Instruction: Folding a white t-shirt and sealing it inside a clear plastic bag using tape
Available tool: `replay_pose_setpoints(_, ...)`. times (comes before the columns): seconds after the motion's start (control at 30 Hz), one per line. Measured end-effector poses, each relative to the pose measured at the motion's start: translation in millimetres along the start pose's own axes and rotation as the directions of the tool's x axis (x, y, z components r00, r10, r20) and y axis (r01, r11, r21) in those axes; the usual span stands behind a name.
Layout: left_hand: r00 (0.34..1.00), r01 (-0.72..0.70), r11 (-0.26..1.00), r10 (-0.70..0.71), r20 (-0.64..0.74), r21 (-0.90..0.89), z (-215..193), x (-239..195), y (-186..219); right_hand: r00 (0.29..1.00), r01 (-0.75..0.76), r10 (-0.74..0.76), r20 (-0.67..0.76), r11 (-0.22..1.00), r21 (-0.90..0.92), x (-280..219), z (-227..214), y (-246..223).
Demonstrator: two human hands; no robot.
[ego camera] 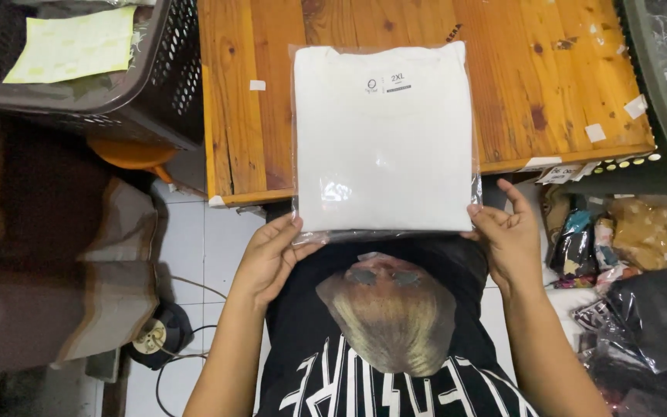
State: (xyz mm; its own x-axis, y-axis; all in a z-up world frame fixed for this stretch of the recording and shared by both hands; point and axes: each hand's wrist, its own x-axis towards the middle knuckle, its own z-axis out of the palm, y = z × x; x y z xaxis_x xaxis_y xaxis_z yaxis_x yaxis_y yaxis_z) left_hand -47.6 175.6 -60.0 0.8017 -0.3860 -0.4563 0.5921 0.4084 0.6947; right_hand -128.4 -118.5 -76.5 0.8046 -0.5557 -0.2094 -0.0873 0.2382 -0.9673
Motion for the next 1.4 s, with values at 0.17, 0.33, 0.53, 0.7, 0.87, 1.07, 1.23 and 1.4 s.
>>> replay_pose_setpoints(0.17,0.999,0.039,0.998,-0.040,0.009,0.049,4,-27,-2,0.999,-0.033,0.033,0.014,0.999,-0.034,-22,-18,7)
replay_pose_setpoints(0.33,0.997,0.067,0.996,-0.068,-0.029,-0.060,0,-28,-10,0.995,-0.085,0.087,0.050,0.996,-0.040,-32,-16,5)
replay_pose_setpoints(0.53,1.000,0.030,0.998,-0.030,-0.002,0.046,-25,5,-29,0.991,-0.112,0.110,0.082,0.993,0.025,-15,-17,24)
replay_pose_setpoints(0.7,0.984,-0.121,0.972,0.144,-0.102,0.199,-42,35,-47,1.000,-0.007,0.006,-0.019,0.998,-0.069,11,-27,54)
replay_pose_setpoints(0.87,0.973,-0.135,0.963,0.173,-0.155,0.232,-17,16,-31,0.997,0.036,-0.034,-0.068,0.999,0.026,7,-16,35)
replay_pose_setpoints(1.07,0.972,-0.142,0.977,0.167,-0.163,0.158,-1,10,-31,0.994,0.096,-0.092,-0.053,0.992,0.080,-2,-5,11)
replay_pose_setpoints(1.23,0.992,-0.097,0.991,0.104,-0.073,0.094,-13,20,-39,0.997,0.064,-0.062,-0.043,0.996,0.063,-3,-9,4)
replay_pose_setpoints(1.4,0.970,-0.157,0.922,0.211,-0.119,0.353,-11,20,-28,0.961,0.255,-0.264,-0.079,0.961,-0.109,-10,0,-25)
